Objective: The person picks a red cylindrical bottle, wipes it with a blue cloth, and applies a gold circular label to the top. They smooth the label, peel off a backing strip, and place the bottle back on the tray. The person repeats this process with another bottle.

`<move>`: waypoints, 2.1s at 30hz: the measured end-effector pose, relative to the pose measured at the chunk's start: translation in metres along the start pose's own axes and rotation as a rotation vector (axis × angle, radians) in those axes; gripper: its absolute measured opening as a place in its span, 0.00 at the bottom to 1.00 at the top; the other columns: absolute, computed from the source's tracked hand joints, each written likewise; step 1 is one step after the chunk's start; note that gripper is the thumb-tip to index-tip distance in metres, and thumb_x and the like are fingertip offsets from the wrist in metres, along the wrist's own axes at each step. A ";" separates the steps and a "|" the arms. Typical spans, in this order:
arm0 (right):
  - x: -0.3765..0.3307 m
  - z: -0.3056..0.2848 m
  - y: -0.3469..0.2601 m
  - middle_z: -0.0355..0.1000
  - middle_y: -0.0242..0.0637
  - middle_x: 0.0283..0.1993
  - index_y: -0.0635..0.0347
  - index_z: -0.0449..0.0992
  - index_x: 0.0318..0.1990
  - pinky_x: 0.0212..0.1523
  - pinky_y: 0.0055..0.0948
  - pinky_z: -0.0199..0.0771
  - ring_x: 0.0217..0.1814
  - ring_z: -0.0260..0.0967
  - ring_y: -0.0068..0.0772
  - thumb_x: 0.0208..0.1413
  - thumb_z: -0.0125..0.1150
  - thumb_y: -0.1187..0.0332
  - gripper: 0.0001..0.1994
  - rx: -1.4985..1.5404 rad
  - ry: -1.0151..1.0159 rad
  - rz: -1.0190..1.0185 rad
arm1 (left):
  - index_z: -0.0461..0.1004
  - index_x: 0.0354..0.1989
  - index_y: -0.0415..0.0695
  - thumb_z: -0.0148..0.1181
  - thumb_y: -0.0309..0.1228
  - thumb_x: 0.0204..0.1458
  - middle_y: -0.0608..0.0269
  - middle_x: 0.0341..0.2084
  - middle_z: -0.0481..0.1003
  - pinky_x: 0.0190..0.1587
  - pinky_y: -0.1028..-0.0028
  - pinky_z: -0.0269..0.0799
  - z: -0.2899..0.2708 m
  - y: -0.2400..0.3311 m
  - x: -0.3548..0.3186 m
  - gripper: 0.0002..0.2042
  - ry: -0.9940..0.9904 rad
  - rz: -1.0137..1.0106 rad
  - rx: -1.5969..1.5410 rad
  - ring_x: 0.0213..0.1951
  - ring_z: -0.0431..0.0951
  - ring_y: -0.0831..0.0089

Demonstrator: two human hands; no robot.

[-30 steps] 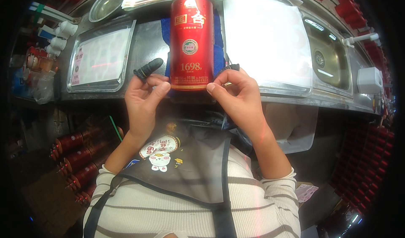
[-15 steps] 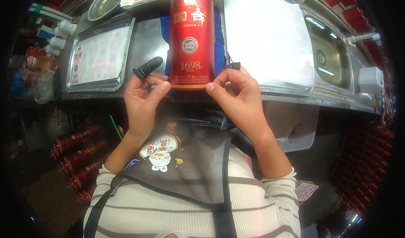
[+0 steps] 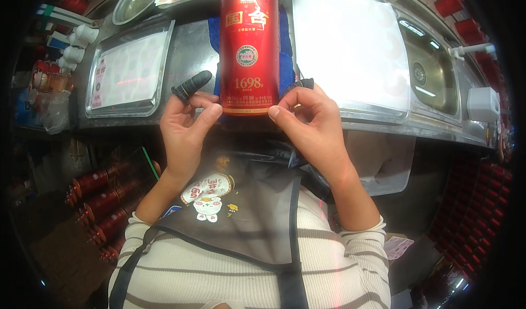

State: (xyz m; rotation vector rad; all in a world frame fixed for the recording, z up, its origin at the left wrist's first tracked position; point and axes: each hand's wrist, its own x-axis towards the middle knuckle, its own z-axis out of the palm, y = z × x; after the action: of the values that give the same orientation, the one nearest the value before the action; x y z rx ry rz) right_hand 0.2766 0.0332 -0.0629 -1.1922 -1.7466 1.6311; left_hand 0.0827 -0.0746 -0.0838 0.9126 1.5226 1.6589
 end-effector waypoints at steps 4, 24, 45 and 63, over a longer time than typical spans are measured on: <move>0.001 0.000 0.001 0.71 0.25 0.30 0.62 0.75 0.29 0.33 0.13 0.63 0.31 0.67 0.09 0.56 0.67 0.72 0.07 0.025 -0.014 0.013 | 0.73 0.54 0.34 0.65 0.20 0.54 0.67 0.33 0.76 0.39 0.82 0.70 0.000 -0.003 0.001 0.18 -0.004 0.029 0.014 0.38 0.73 0.82; 0.002 -0.004 0.013 0.59 0.19 0.21 0.60 0.74 0.38 0.21 0.15 0.47 0.20 0.50 0.08 0.68 0.51 0.60 0.13 0.148 -0.052 -0.052 | 0.59 0.68 0.35 0.59 0.29 0.62 0.50 0.65 0.65 0.67 0.69 0.58 0.004 -0.002 0.005 0.28 -0.148 -0.076 -0.074 0.65 0.64 0.69; 0.003 0.005 0.016 0.66 0.25 0.31 0.61 0.68 0.37 0.24 0.12 0.54 0.24 0.56 0.06 0.60 0.67 0.66 0.12 0.236 -0.058 0.002 | 0.58 0.67 0.31 0.66 0.33 0.57 0.45 0.65 0.63 0.69 0.66 0.54 0.015 -0.003 0.004 0.34 -0.128 -0.053 -0.066 0.66 0.63 0.64; 0.003 0.013 0.012 0.62 0.31 0.39 0.64 0.65 0.36 0.30 0.15 0.65 0.30 0.62 0.12 0.58 0.70 0.65 0.17 0.215 -0.026 -0.029 | 0.60 0.65 0.29 0.67 0.36 0.57 0.47 0.61 0.66 0.67 0.66 0.56 0.015 -0.008 0.001 0.33 -0.113 -0.013 -0.026 0.63 0.65 0.64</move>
State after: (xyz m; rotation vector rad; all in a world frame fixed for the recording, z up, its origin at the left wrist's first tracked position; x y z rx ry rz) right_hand 0.2677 0.0279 -0.0776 -1.0447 -1.5506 1.7727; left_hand 0.0951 -0.0657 -0.0913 0.9638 1.4259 1.5870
